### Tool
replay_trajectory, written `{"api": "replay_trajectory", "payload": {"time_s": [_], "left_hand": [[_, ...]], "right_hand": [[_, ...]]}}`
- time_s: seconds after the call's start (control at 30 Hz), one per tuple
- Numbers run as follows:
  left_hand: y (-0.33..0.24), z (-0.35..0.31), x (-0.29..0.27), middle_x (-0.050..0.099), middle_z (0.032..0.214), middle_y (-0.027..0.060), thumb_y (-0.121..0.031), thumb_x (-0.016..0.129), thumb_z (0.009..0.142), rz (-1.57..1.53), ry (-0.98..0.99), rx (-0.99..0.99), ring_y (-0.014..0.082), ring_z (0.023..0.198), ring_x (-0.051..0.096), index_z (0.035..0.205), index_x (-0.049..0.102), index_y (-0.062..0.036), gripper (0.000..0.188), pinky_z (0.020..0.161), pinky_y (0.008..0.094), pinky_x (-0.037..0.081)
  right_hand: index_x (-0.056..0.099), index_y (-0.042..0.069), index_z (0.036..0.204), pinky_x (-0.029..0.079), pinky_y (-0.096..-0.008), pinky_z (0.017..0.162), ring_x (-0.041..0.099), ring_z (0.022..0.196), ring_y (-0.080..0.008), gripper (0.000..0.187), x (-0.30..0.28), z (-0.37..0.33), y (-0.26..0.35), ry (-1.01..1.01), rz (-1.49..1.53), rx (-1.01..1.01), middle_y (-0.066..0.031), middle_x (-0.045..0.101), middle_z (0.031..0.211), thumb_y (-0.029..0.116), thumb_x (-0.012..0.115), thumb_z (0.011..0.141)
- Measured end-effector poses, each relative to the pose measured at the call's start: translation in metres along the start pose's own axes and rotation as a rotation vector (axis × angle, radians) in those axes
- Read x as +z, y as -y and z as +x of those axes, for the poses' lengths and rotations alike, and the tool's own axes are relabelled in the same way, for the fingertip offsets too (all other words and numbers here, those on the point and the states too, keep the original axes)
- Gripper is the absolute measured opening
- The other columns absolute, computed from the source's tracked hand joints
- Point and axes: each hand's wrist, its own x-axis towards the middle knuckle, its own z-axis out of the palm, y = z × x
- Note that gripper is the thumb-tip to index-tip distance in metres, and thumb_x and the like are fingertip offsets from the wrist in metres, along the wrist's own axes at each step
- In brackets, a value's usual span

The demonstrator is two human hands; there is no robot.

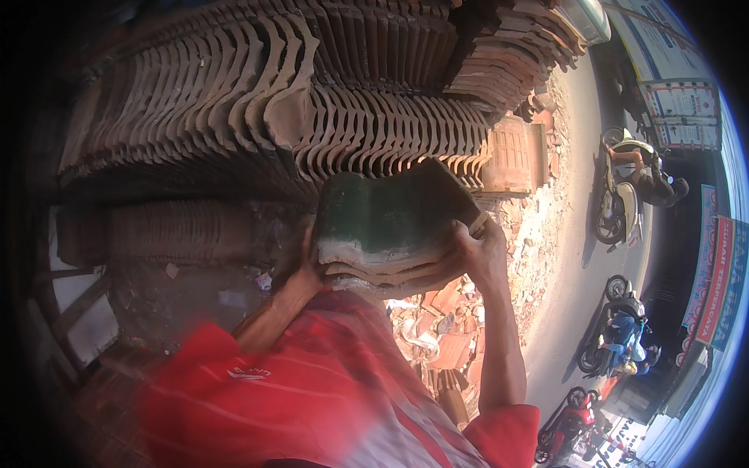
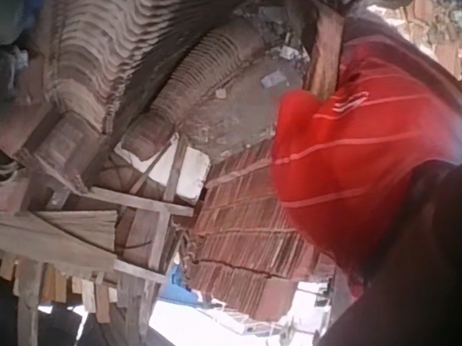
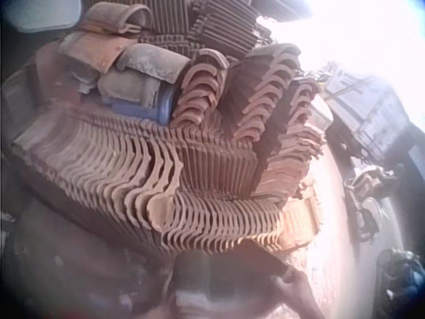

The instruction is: The person sorts through stacks of roof tiles by hand, picking up several tiles at a time from one row and placing them onto another stack.

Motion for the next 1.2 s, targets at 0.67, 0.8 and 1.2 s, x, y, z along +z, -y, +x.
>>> {"api": "replay_trajectory", "payload": {"time_s": [0.67, 0.8, 1.2], "left_hand": [[-0.048, 0.14, 0.105, 0.059, 0.123, 0.0147, -0.024, 0.063, 0.088, -0.92, 0.008, 0.66, 0.0305, 0.101, 0.065, 0.115, 0.063, -0.0072, 0.032, 0.079, 0.0418, 0.058], [-0.081, 0.136, 0.119, 0.061, 0.12, 0.0082, -0.034, 0.058, 0.093, -0.944, -0.091, 0.665, 0.0235, 0.097, 0.065, 0.122, 0.059, -0.0086, 0.039, 0.072, 0.033, 0.059], [-0.069, 0.165, 0.092, 0.063, 0.108, 0.0052, -0.058, 0.046, 0.095, -0.787, -0.05, 0.732, 0.0176, 0.091, 0.063, 0.122, 0.054, -0.0085, 0.057, 0.072, 0.0311, 0.059]], "right_hand": [[0.065, -0.002, 0.114, 0.051, -0.0392, 0.084, 0.069, 0.091, -0.0287, 0.051, 0.107, 0.28, 0.262, 0.649, -0.573, -0.745, -0.022, 0.07, 0.091, 0.039, 0.065, 0.084], [0.047, -0.001, 0.137, 0.039, -0.0386, 0.104, 0.052, 0.122, -0.0293, 0.072, 0.122, 0.297, 0.206, 0.523, 0.035, -0.53, -0.0224, 0.054, 0.129, 0.051, 0.059, 0.09], [0.026, -0.008, 0.145, 0.03, -0.0405, 0.111, 0.04, 0.133, -0.0357, 0.071, 0.179, 0.295, 0.167, 0.521, 0.433, -0.708, -0.0286, 0.04, 0.142, 0.042, 0.046, 0.099]]}}
